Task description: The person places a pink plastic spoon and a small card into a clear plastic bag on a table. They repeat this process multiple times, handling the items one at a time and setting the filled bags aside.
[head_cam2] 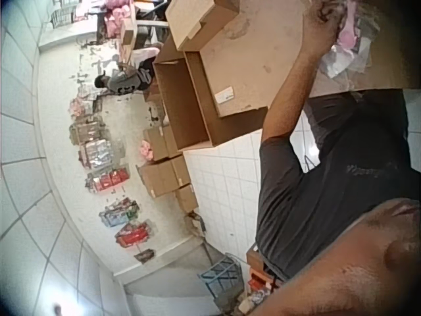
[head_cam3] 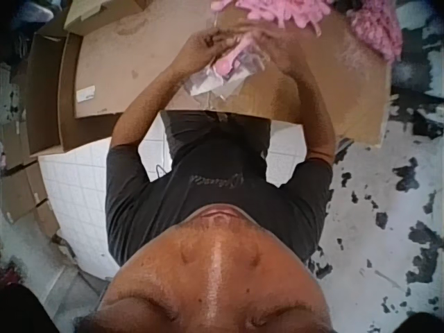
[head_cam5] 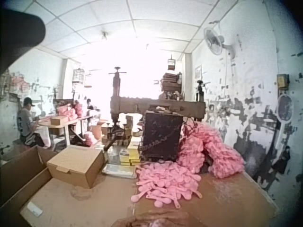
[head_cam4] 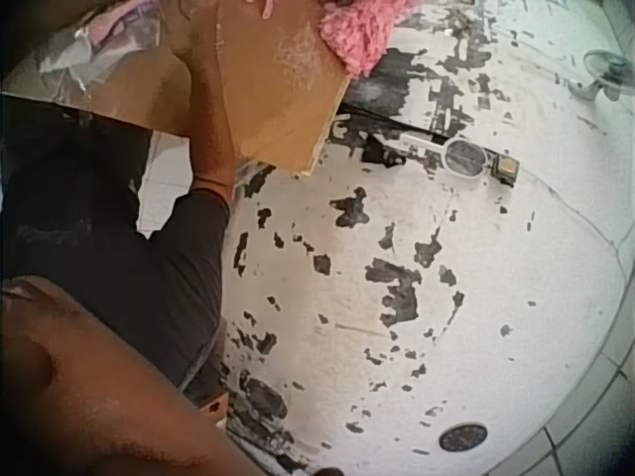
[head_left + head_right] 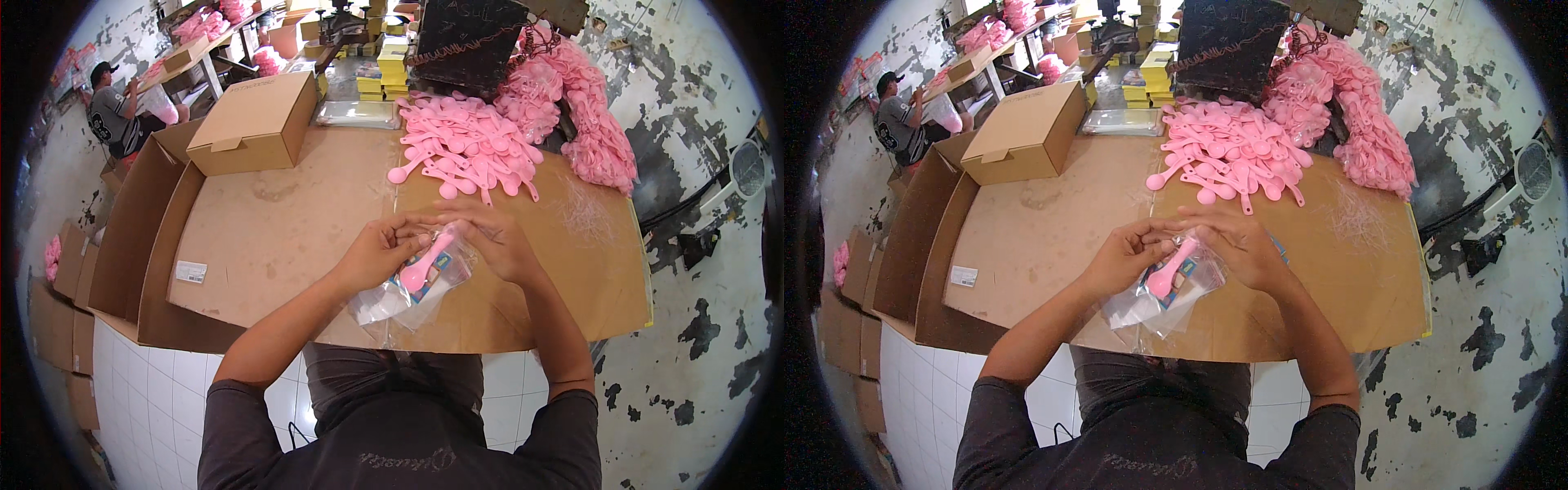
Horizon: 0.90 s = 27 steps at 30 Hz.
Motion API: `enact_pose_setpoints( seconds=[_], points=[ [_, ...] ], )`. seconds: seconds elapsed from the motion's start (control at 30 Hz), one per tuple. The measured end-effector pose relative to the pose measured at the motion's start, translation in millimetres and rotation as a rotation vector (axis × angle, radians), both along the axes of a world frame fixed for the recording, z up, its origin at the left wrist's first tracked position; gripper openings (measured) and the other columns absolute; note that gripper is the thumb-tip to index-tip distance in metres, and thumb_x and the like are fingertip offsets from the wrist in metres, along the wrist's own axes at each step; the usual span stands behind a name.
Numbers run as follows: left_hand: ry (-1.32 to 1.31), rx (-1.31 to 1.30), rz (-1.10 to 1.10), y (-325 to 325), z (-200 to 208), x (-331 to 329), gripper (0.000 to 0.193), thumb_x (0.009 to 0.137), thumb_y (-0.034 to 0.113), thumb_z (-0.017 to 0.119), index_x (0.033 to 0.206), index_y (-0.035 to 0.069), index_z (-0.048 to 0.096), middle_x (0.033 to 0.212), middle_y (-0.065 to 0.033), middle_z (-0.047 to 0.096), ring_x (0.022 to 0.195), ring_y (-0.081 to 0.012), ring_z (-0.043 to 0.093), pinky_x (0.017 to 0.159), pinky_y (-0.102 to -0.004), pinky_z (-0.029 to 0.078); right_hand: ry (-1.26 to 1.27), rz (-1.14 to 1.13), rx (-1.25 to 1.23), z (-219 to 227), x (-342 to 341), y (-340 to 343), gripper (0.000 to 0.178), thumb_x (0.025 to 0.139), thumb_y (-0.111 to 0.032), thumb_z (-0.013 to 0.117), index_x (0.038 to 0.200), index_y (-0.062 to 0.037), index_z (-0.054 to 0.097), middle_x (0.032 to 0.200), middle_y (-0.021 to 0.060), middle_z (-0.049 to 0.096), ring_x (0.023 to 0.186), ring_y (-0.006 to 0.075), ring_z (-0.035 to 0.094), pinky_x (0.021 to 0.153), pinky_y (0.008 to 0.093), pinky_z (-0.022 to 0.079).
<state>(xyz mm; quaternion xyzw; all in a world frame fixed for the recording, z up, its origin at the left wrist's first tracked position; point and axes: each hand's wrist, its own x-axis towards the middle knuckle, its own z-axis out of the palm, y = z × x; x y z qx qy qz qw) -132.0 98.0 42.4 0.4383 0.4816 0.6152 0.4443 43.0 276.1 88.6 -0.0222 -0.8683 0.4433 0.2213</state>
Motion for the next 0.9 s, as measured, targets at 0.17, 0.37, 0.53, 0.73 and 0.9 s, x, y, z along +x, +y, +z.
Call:
enact_pose_setpoints(
  seconds=[0.17, 0.37, 0.53, 0.73, 0.9],
  points=[
    [-0.068, -0.016, -0.072, -4, 9, -3, 0.04, 0.104, 0.01, 0.064, 0.142, 0.0, 0.056, 0.12, -0.0068, 0.073, 0.106, -0.0083, 0.067, 0.094, -0.0257, 0.054, 0.14, 0.149, -0.485, 26, -2, 1, 0.036, 0.096, 0.0, 0.064, 0.133, 0.0006, 0.065, 0.141, 0.0137, 0.063, 0.131, 0.0238, 0.056, 0.111, 0.038, 0.044],
    [-0.022, 0.005, -0.19, -8, 6, -9, 0.04, 0.106, 0.014, 0.062, 0.143, 0.002, 0.053, 0.119, -0.0085, 0.073, 0.111, -0.0119, 0.067, 0.1, -0.0297, 0.052, -0.044, 0.228, 0.184, 48, -3, -8, 0.025, 0.09, -0.002, 0.071, 0.115, -0.0048, 0.074, 0.128, 0.0098, 0.07, 0.123, 0.025, 0.062, 0.104, 0.0378, 0.049],
    [0.109, 0.226, 0.038, -7, 12, -1, 0.043, 0.104, 0.01, 0.06, 0.145, 0.003, 0.052, 0.139, -0.0121, 0.063, 0.129, -0.0188, 0.059, 0.111, -0.0353, 0.046, 0.094, 0.16, 0.478, 82, -1, -30, 0.014, 0.086, -0.004, 0.076, 0.101, -0.006, 0.076, 0.106, 0.0079, 0.072, 0.106, 0.0239, 0.067, 0.091, 0.038, 0.052],
    [0.297, 0.221, 0.041, -21, 19, 0, 0.057, 0.094, 0.001, 0.058, 0.149, 0.002, 0.047, 0.142, -0.0124, 0.061, 0.139, -0.0222, 0.054, 0.117, -0.0384, 0.041, 0.056, -0.049, 0.459, 89, -4, -46, 0.013, 0.088, -0.011, 0.076, 0.098, -0.0029, 0.074, 0.089, 0.0103, 0.065, 0.079, 0.0234, 0.065, 0.071, 0.0357, 0.05],
    [0.258, 0.325, -0.019, -26, 28, 8, 0.055, 0.094, 0.003, 0.063, 0.147, 0.002, 0.05, 0.139, -0.0126, 0.063, 0.136, -0.0208, 0.057, 0.114, -0.0378, 0.044, -0.017, -0.14, 0.317, 94, -6, -52, 0.017, 0.09, -0.013, 0.075, 0.102, -0.0013, 0.073, 0.082, 0.011, 0.064, 0.07, 0.0207, 0.063, 0.065, 0.0344, 0.049]
  ],
)
